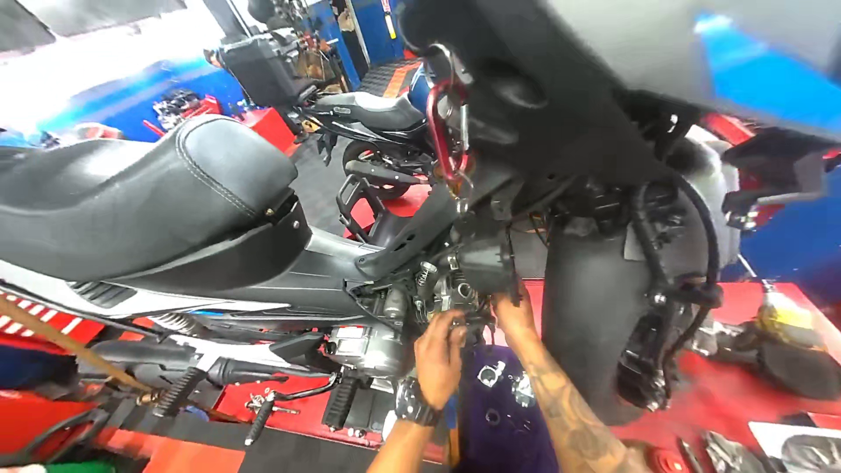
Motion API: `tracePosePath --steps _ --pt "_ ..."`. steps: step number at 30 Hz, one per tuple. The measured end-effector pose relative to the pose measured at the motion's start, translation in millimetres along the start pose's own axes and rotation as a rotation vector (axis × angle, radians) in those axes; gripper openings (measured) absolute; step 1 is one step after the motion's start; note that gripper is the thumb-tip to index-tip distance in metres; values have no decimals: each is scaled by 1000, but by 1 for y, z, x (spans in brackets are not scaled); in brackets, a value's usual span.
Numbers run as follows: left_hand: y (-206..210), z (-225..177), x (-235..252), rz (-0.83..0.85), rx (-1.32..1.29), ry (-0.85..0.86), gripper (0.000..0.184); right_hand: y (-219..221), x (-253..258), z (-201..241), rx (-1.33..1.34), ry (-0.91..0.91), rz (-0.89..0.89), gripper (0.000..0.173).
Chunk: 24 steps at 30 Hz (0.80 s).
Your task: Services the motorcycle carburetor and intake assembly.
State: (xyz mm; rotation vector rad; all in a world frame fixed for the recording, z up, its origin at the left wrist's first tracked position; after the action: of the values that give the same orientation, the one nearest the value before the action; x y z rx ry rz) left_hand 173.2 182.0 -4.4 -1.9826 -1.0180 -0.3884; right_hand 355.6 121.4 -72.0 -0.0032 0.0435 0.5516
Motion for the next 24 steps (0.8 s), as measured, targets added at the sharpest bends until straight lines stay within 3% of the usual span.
tracePosePath --steps 5,10,17,24 --pt "3 7 0 -63 -3 -72 25 0 0 -4 -41 45 16 50" --pt "4 15 -2 -106 -58 -152 26 1 5 -5 -35 47 12 43" --pt "9 -2 -11 -51 223 -29 30 4 8 -8 -16 14 32 17" --pt "15 -6 -24 -82 323 14 27 5 7 -7 -49 46 21 11"
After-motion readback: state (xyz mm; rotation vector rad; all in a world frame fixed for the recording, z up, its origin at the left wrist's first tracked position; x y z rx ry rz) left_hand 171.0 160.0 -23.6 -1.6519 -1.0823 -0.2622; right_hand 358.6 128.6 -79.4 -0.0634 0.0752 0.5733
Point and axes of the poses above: each hand's wrist, its own x-axis towards the middle knuckle, its own y-axis out of the palm, z = x × y, the point moved 7 cm from there along x, towards the middle knuckle, and after that the axes turned 2 degrees about z, right-handed, at the moved point
